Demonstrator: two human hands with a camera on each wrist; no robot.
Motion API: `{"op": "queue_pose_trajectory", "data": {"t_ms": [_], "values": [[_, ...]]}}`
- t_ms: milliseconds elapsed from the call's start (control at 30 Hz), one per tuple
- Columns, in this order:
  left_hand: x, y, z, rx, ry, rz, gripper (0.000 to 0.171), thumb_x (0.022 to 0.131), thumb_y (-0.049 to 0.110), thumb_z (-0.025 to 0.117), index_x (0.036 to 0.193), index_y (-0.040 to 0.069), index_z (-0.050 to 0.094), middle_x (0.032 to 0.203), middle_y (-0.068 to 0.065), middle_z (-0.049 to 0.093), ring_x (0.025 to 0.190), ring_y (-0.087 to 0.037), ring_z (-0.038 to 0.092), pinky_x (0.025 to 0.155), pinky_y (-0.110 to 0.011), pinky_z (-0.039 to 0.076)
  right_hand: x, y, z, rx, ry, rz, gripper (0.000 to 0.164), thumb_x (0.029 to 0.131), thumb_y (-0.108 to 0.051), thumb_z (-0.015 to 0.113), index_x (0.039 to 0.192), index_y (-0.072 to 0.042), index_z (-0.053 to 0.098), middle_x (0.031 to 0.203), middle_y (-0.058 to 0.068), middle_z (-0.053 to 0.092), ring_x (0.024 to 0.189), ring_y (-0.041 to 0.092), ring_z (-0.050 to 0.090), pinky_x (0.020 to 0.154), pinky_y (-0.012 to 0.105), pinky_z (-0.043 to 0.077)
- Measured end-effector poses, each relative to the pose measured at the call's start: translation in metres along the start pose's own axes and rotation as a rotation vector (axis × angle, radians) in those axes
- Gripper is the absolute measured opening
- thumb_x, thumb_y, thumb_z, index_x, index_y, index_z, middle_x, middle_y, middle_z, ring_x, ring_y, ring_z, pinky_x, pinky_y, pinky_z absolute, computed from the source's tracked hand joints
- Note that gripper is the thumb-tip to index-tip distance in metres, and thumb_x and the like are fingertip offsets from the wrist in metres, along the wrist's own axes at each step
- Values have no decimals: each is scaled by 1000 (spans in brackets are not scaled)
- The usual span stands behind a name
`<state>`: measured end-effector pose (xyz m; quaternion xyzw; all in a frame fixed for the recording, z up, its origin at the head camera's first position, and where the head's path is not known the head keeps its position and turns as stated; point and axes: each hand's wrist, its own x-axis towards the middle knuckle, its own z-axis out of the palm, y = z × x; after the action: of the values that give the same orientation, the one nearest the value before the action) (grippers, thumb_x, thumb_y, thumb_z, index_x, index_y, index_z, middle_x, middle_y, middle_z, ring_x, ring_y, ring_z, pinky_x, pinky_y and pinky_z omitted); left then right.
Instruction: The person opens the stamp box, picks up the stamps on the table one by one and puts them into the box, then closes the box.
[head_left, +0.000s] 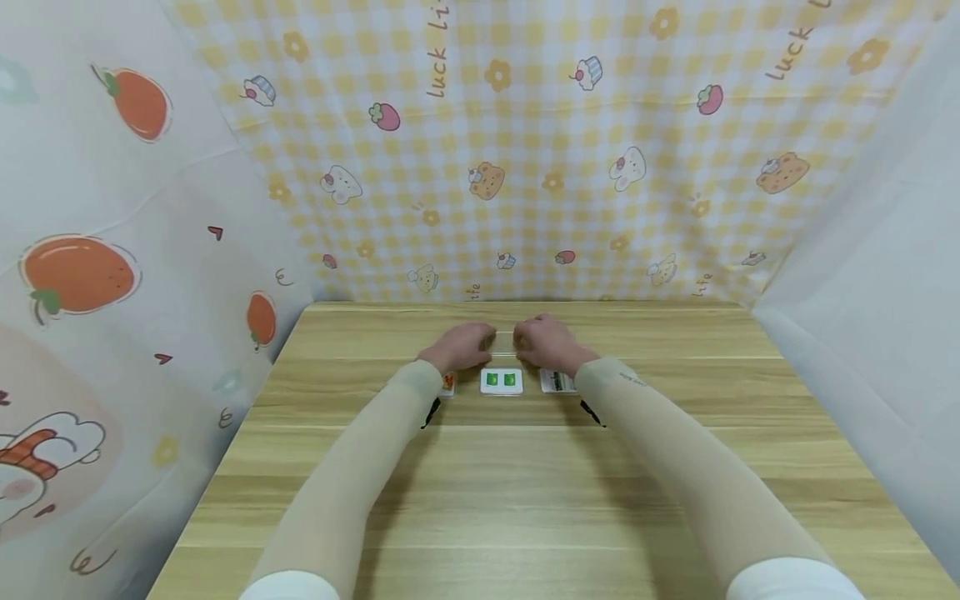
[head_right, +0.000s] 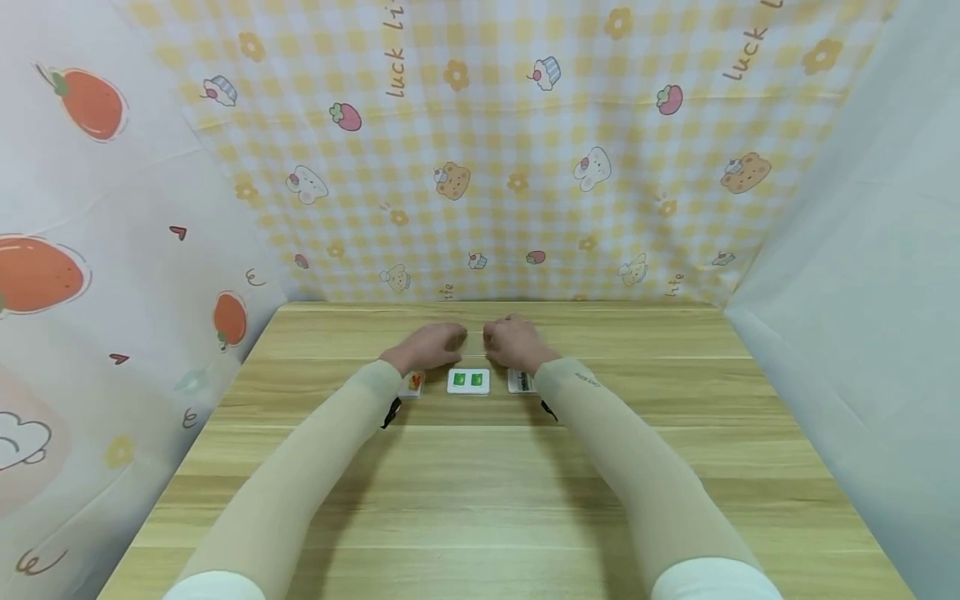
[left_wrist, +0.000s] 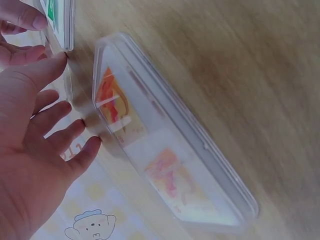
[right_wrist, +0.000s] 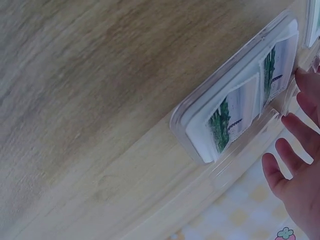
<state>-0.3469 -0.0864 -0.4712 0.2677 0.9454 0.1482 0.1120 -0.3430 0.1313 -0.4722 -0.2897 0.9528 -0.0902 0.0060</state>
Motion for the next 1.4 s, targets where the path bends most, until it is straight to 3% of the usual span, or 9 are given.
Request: {"op": "queue_pose_trajectory", "data": {"t_ms": [200, 433, 700, 933, 1400], "values": [[1, -2, 2, 54, 13, 1, 47, 96, 24, 71, 139, 11, 59, 137, -5, 61, 125, -22, 55, 107, -39, 41, 0, -2, 3, -29, 0, -27, 25, 92, -29, 76, 112, -17, 68, 116, 1, 69, 115, 31, 56, 93, 47, 47], [1, 0, -1, 67, 31, 21, 47, 95, 23, 73, 137, 8, 61, 137, -7, 61, 127, -23, 55, 108, -39, 39, -4, -6, -3, -40, 8, -74, 24, 92, -25, 76, 111, -14, 69, 114, 2, 71, 107, 29, 57, 87, 46, 49], [0, -5, -3, 56, 32, 84, 42, 94, 20, 73, 133, 7, 63, 133, -5, 64, 122, -20, 58, 106, -37, 42, -1, -9, -7, -51, -19, -79, 26, 92, -28, 76, 115, -16, 71, 116, 1, 71, 103, 26, 56, 86, 42, 47], [-10, -4, -10, 45, 9, 127, 46, 95, 21, 72, 136, 5, 61, 140, -8, 59, 130, -25, 53, 111, -39, 37, 0, -11, -10, -44, -53, -92, 34, 90, -31, 77, 120, -17, 72, 115, 0, 72, 104, 23, 54, 87, 40, 46], [-31, 4, -22, -57, 6, 105, 47, 98, 21, 68, 141, 5, 57, 145, -11, 53, 135, -29, 47, 112, -46, 34, -16, -20, -25, -20, -40, -140, 32, 92, -28, 75, 122, -17, 71, 119, 4, 70, 107, 25, 53, 90, 44, 46]]}}
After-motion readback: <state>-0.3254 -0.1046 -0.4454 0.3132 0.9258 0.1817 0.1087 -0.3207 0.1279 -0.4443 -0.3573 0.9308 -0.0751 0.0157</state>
